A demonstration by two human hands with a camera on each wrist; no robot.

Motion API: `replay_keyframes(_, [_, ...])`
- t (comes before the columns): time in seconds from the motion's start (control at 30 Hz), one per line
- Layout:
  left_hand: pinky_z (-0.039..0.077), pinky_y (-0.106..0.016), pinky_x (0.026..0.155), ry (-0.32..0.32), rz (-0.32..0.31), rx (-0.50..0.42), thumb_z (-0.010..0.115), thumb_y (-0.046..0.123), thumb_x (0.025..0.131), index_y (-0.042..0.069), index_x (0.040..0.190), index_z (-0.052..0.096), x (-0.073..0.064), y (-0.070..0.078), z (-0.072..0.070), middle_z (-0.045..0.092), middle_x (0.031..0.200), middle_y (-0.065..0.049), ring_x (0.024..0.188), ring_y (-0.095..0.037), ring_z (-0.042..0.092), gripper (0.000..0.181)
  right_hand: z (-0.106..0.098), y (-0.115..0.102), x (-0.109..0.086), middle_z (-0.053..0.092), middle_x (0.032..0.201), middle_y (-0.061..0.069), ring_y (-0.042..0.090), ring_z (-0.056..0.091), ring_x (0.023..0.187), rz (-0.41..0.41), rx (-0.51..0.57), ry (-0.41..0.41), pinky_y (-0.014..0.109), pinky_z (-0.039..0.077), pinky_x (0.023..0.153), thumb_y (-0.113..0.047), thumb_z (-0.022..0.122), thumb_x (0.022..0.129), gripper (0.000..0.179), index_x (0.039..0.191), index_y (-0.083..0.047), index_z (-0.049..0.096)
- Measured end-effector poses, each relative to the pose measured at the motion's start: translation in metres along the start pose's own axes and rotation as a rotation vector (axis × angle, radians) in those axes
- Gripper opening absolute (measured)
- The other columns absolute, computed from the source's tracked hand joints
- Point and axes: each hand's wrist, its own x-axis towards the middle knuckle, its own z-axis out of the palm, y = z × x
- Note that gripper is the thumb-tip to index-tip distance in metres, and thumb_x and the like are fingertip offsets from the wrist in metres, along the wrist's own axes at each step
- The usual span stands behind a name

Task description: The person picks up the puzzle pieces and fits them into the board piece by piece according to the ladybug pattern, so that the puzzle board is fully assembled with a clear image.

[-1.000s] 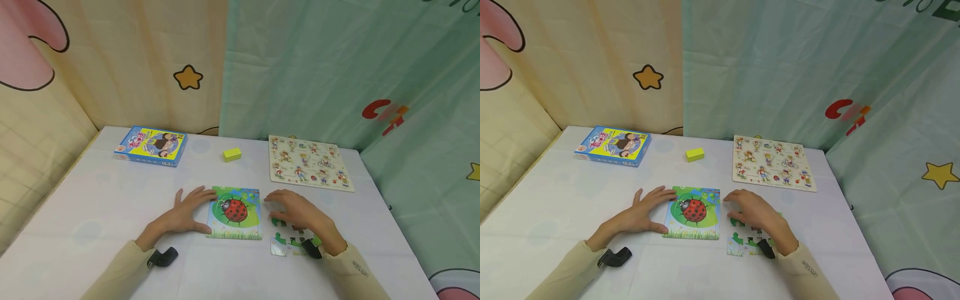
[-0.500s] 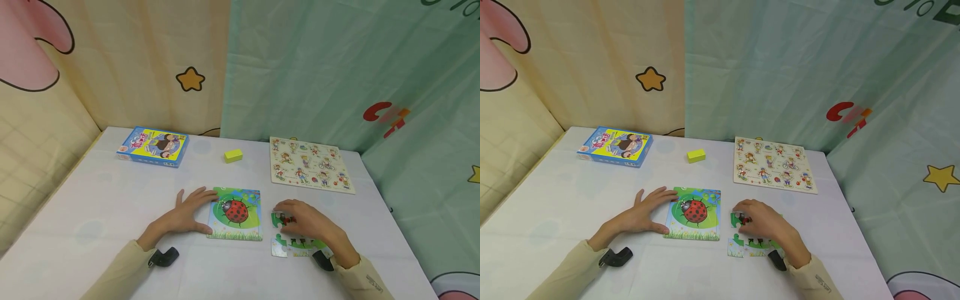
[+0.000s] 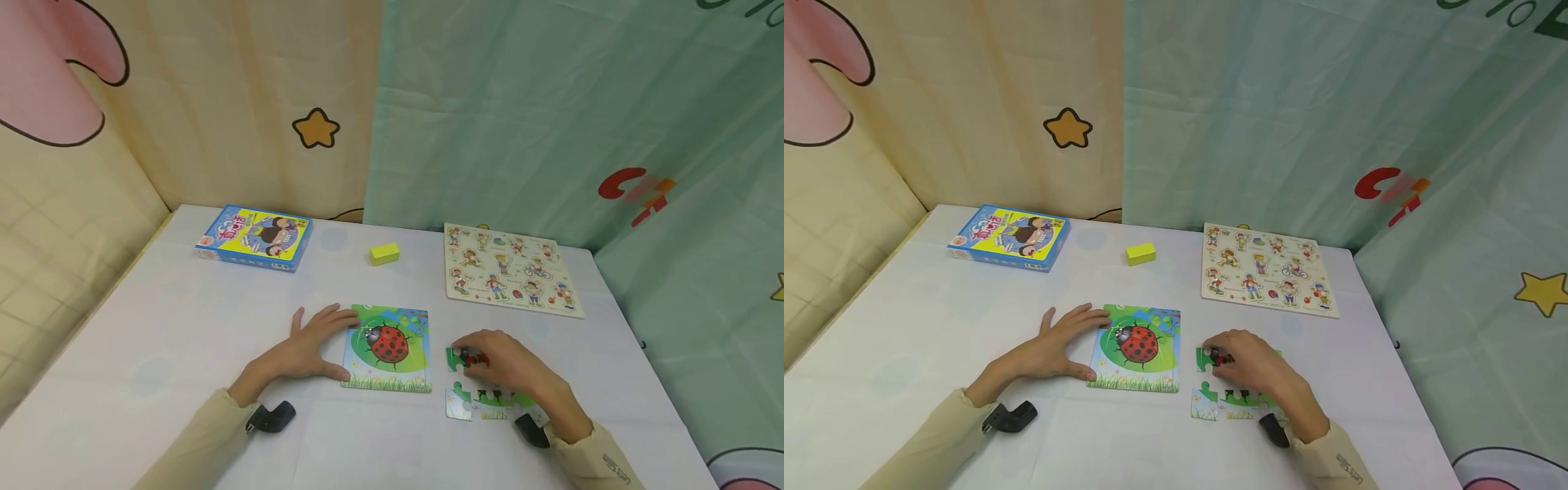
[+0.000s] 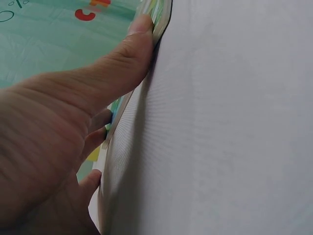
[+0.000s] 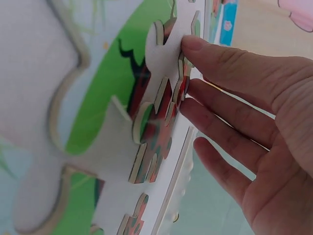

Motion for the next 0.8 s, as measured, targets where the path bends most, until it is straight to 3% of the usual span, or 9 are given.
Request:
replay_keyframes(0.47, [-0.011,-0.076,0.111,0.006,-0.008,0.019,0.087,0.047,0.072,0.021,0.147,0.049,0.001,0.002,0.000,0.029,0.165,-0.006,0.154,-0.038,0.014,0.088,0.002,-0.003,-0.002,0.073,0.110,-0.001,0.008,0.061,0.092,-0.042,-0.050,0.039,0.034,0.055,0.083,-0.018,0.079,0.086,0.031,0.116,-0.010,0.073])
replay_keyframes(0.8, [-0.012,-0.076,0.110,0.002,-0.034,0.019,0.087,0.050,0.071,0.023,0.149,0.047,0.001,0.004,0.005,0.030,0.165,-0.002,0.155,-0.036,0.012,0.091,-0.001,-0.010,0.002,0.069,0.119,0.001,0.018,0.066,0.106,-0.137,-0.061,0.066,0.034,0.058,0.084,-0.021,0.077,0.089,0.028,0.115,-0.012,0.073])
